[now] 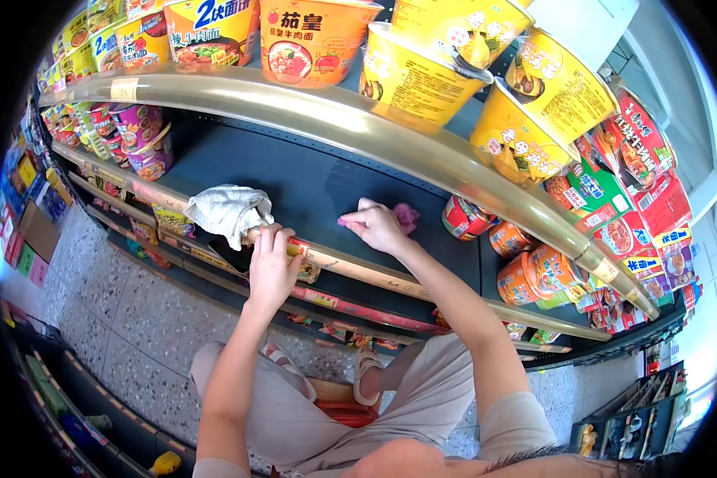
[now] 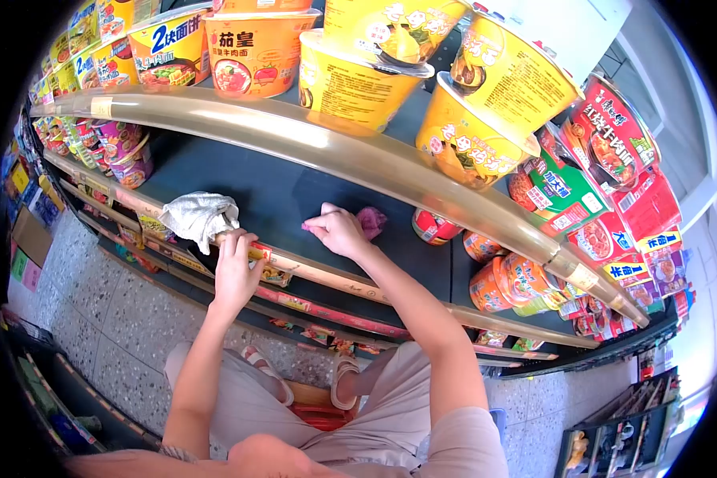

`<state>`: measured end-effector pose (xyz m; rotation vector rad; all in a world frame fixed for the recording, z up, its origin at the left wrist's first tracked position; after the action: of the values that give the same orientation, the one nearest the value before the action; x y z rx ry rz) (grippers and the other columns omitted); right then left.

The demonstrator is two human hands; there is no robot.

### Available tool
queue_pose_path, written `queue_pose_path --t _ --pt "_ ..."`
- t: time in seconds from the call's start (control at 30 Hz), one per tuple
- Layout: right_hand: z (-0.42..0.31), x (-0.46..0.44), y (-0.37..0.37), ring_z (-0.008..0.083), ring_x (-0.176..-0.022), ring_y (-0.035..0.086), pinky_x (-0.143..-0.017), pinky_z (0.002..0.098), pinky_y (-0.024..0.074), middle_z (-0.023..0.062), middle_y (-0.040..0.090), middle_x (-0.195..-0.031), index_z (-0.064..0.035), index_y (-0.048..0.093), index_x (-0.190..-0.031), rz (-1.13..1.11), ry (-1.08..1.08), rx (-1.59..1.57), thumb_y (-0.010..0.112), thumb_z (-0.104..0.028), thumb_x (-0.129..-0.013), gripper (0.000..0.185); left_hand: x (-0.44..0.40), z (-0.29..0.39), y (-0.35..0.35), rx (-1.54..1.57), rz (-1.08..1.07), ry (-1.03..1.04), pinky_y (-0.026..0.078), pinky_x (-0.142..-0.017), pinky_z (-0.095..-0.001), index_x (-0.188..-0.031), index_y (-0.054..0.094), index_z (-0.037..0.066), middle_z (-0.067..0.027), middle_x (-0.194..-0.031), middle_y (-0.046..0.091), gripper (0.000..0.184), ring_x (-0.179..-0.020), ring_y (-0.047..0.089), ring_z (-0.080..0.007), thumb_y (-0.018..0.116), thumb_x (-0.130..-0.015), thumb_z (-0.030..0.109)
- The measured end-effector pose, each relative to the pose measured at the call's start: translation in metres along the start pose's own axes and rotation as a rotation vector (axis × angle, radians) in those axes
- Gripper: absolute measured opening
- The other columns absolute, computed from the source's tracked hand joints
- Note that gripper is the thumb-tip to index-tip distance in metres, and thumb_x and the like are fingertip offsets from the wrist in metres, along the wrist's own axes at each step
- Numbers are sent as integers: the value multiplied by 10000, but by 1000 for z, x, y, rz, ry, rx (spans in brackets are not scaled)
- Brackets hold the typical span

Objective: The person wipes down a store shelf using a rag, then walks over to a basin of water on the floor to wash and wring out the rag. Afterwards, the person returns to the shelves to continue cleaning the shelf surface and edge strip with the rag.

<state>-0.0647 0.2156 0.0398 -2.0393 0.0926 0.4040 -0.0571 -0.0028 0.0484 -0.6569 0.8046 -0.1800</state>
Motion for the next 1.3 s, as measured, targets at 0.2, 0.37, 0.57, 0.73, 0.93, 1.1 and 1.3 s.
queue_pose_path --t 0.2,0.37,0.57,0.73,0.93,1.1,1.3 --pt "-10 20 0 284 -703 591 -645 410 476 111 537 -784 -170 774 -996 -62 -40 -38 708 -150 -850 162 0 0 0 -7 -2 -4 457 -927 -439 -1135 545 26 -169 -1184 515 481 -1103 530 -385 769 -709 19" --pt "-17 31 -1 273 -685 577 -623 408 461 105 526 -768 -174 777 -987 -88 -79 -62 710 -165 -854 149 -1 2 0 -17 -12 13 450 -932 -444 -1138 548 15 -173 -1176 519 475 -1085 530 -384 759 -712 32" --pt "-20 26 -4 289 -692 599 -633 412 484 107 557 -774 -162 780 -945 -45 3 -5 716 -191 -844 123 -1 2 -1 3 -16 -4 450 -932 -443 -1141 538 12 -182 -1191 511 471 -1108 526 -394 750 -720 5" --pt "-21 11 -4 313 -725 644 -662 417 524 109 612 -831 -155 781 -920 16 61 42 719 -192 -833 113 -2 1 1 -5 -16 -4 455 -928 -445 -1139 547 17 -175 -1189 513 475 -1095 531 -388 759 -714 22" --pt "-10 -14 1 327 -742 657 -687 419 551 103 630 -843 -162 776 -879 90 80 73 712 -158 -809 95 -2 0 2 -10 -21 -20 460 -925 -445 -1138 554 21 -170 -1188 515 478 -1086 535 -385 764 -709 29" --pt "2 -39 6 313 -760 653 -688 416 536 110 637 -809 -154 777 -896 155 94 126 722 -152 -806 105 -3 -1 2 5 -34 -42 462 -923 -440 -1139 552 23 -170 -1193 513 473 -1096 532 -386 761 -715 24" --pt "17 -64 11 321 -771 660 -715 423 543 106 647 -836 -170 777 -893 191 154 128 702 -143 -805 119 -3 -1 1 14 -20 -32 464 -919 -439 -1135 551 25 -170 -1190 516 476 -1093 533 -384 769 -712 27"
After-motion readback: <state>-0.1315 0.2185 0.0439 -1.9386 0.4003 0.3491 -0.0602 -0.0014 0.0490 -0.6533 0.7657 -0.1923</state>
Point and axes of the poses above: each hand's wrist, its own x-axis away from the middle knuckle, its own y-axis out of the palm, z = x × y, the point moved 10 cm from there along -x, towards the middle knuckle
